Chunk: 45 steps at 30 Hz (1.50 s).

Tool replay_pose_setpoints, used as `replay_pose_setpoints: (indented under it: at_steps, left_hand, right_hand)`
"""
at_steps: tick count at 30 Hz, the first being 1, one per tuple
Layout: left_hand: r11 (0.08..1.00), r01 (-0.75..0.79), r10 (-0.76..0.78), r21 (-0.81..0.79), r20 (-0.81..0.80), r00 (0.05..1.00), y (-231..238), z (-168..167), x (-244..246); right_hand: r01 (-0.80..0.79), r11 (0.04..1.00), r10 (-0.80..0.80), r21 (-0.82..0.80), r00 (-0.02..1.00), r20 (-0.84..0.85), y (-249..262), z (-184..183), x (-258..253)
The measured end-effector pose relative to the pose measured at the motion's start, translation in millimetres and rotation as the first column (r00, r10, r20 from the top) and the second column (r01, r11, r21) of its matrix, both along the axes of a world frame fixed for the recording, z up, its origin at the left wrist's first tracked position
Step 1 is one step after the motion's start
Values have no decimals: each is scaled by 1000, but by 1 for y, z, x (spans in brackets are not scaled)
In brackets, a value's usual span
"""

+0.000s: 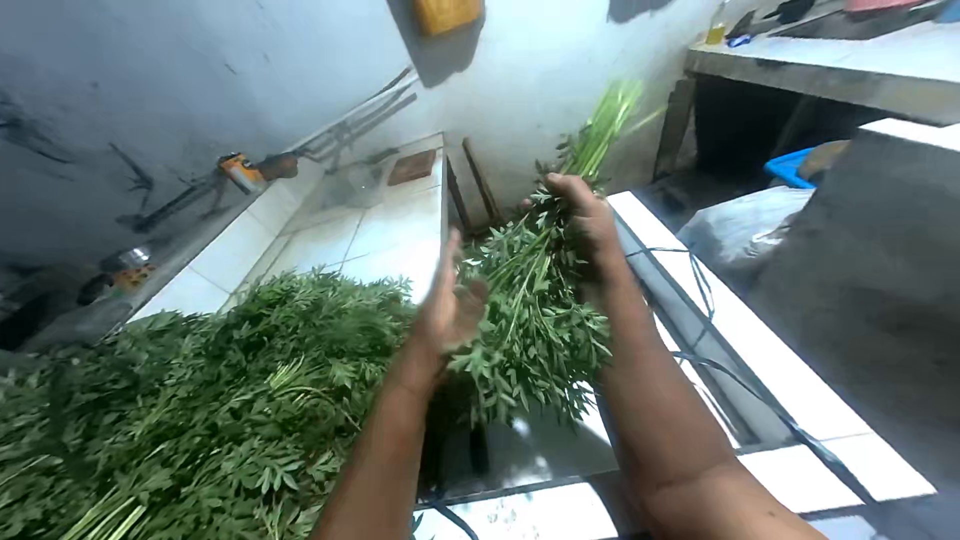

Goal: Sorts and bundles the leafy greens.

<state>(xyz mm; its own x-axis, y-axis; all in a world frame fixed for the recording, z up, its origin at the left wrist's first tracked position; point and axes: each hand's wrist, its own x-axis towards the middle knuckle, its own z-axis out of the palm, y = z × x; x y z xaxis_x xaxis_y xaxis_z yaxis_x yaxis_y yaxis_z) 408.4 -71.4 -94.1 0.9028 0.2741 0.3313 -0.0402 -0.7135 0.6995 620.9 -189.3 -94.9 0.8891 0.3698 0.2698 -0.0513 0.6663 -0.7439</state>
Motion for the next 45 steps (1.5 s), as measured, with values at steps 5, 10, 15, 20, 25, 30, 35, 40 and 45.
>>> replay_pose_setpoints:
  at_steps: [5,10,15,20,25,30,35,40,45]
  left_hand:
    - [986,132,-112,104,-184,977,7,-3,-28]
    - [985,-36,55,168,-108,993,30,-3,-58]
    - [988,-87,108,127,-167,980,28,-33,-78]
    - [988,64,-113,-140,-376,920,12,-53,-87]
    - [861,146,-266,-487,-188,945,-23,-92,-79]
    - [799,29,-157,-601,-162,974,-53,-93,-77]
    - [983,-143,153,118,-86,984,-26,-61,-117]
    - [579,-410,453,705,139,881,4,-5,-170]
    - [170,-604,580,779,416,700,31,24,-191]
  right_hand:
    - [-88,996,88,-3,996,9,-13,-13,-15]
    - [-92,977,88,191,996,32,-5,-14,6]
    - [-275,827,262,490,960,98,-13,-20,34]
    - [-216,854,157,473,974,162,-29,-21,47]
    - [63,937,-82,345,996,39,-32,-10,38]
    - [75,957,-84,281,996,21,-31,-12,13]
    - [317,916,-329,247,944,8,-31,-11,36]
    - [437,874,-452,212,892,25,-32,-11,36]
    - [71,991,-92,110,976,196,-29,-21,35]
